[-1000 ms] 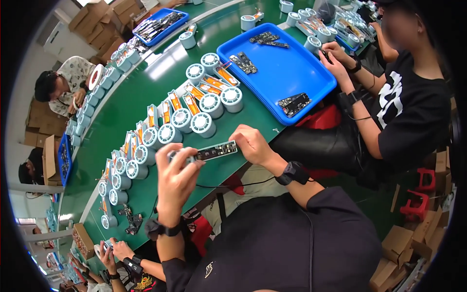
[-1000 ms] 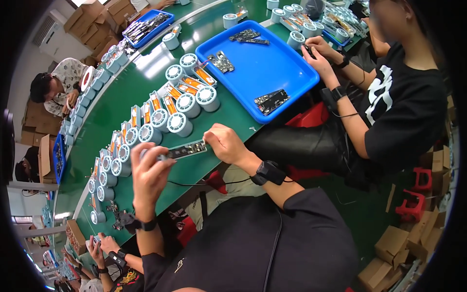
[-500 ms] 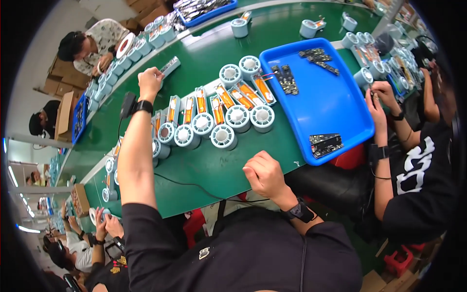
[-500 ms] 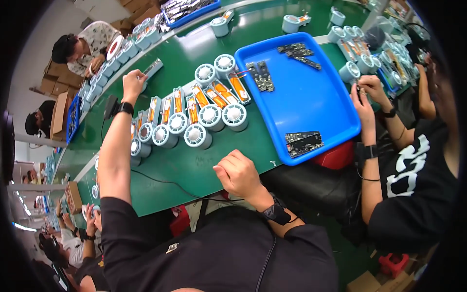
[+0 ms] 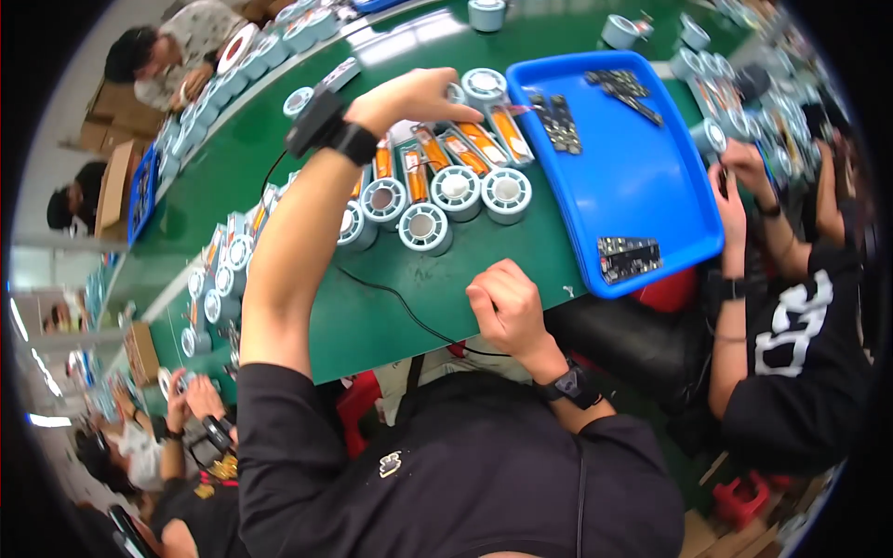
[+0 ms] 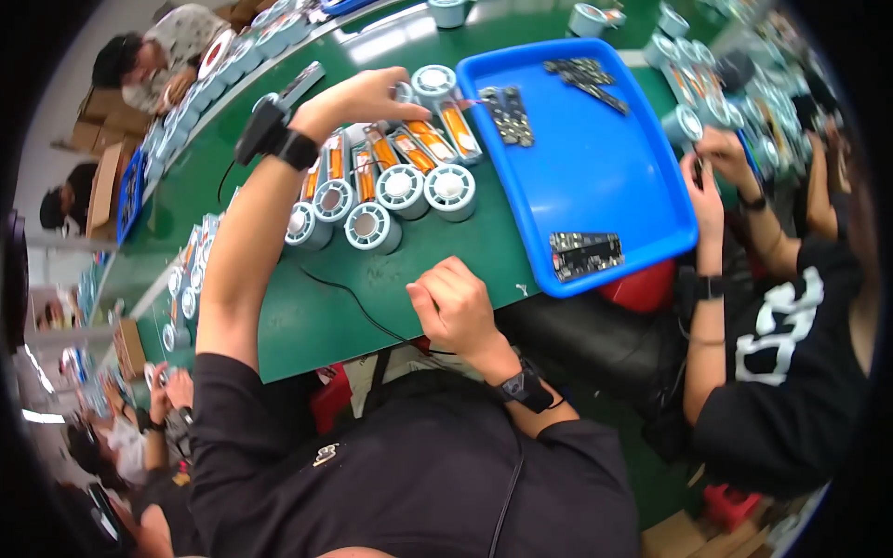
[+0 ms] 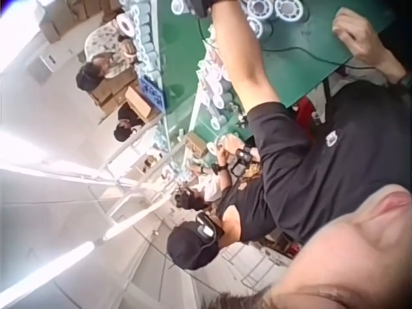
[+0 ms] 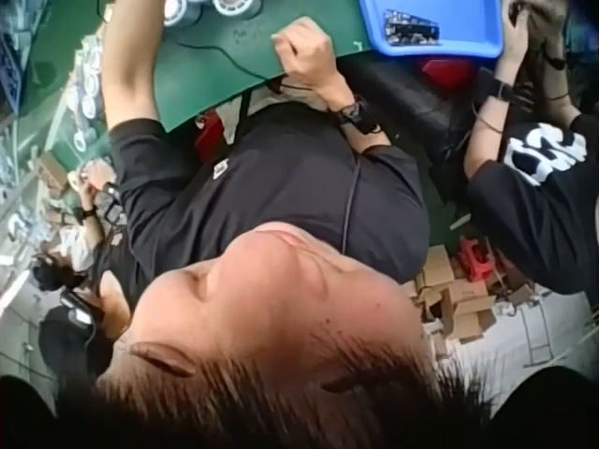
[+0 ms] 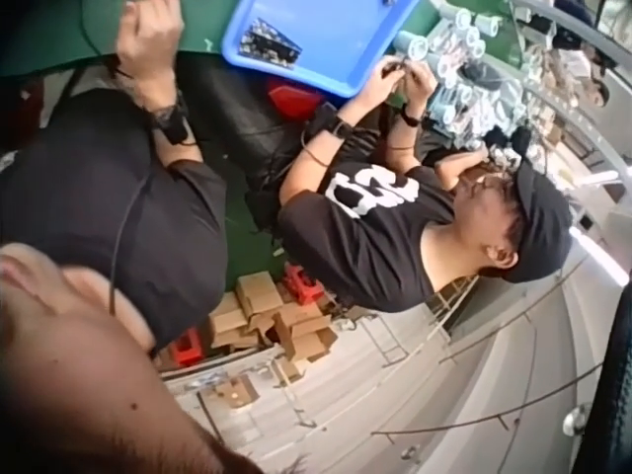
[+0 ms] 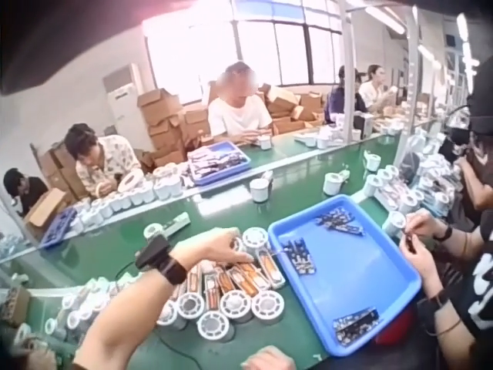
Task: The person picks up a fan housing, turns it over, and presses a circuit board into the handle. They connect the wires to the board by hand, tuck them into the housing, and set the assembled fan back on the table.
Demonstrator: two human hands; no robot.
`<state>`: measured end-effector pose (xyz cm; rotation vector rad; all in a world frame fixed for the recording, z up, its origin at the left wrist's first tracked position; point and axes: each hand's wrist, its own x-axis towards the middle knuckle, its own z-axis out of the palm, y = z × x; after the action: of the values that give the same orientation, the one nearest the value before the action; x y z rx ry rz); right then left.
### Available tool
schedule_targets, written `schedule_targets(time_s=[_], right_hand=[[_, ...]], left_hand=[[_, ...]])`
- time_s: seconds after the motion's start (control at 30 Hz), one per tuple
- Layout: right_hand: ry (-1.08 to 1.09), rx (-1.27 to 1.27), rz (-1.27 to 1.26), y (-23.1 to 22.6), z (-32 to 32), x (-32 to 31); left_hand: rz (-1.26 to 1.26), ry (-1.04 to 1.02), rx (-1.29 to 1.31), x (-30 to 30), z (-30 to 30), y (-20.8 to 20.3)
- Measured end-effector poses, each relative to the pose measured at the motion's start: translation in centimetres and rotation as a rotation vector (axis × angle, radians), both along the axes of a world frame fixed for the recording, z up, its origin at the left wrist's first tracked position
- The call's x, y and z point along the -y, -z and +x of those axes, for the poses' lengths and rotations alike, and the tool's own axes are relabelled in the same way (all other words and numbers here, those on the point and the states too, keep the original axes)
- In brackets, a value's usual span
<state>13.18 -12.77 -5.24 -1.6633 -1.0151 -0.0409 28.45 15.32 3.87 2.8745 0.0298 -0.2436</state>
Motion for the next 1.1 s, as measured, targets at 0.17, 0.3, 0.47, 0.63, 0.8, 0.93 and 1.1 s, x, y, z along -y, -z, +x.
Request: schedule_targets(time_s=[0.17,0.3,0.47,0.63,0.8,0.93,1.1], right_hand=[[-0.033,-0.121,0.032,0.0,0.3,0.7],[-0.072,-0.087,0.018,-4.1,1.5,3.5],[0.172,0.018,-0.002,-9.3,7.6,5.8],[0.089,0.036,-0.111,-13.9,16.5,-0.4],[0.294,0.212,-0.724,-12.8,24.1,-12.5],[0.375,0.177,-1.132,-9.9,27.9,-15.2],[0.457,0.298,-1.061,-6.7,29.9,-15.7]], left_hand=[[0.086,-0.068,0.642,-3.8,-1.9,-2.6],[-0.161,-0.208,0.749,-2.3,-5.5,-5.6],[-0.453,-0.173,0.467,2.5,-16.1,-8.7],[-0.388,-0.088,0.374,10.0,-23.2,-7.6],[-0.330,-0.167,0.281,11.1,-28.3,-2.0],[-0.264,-0.471,0.364,10.3,-30.9,1.8],[-0.337,-0.645,0.594,10.3,-31.1,4.7]])
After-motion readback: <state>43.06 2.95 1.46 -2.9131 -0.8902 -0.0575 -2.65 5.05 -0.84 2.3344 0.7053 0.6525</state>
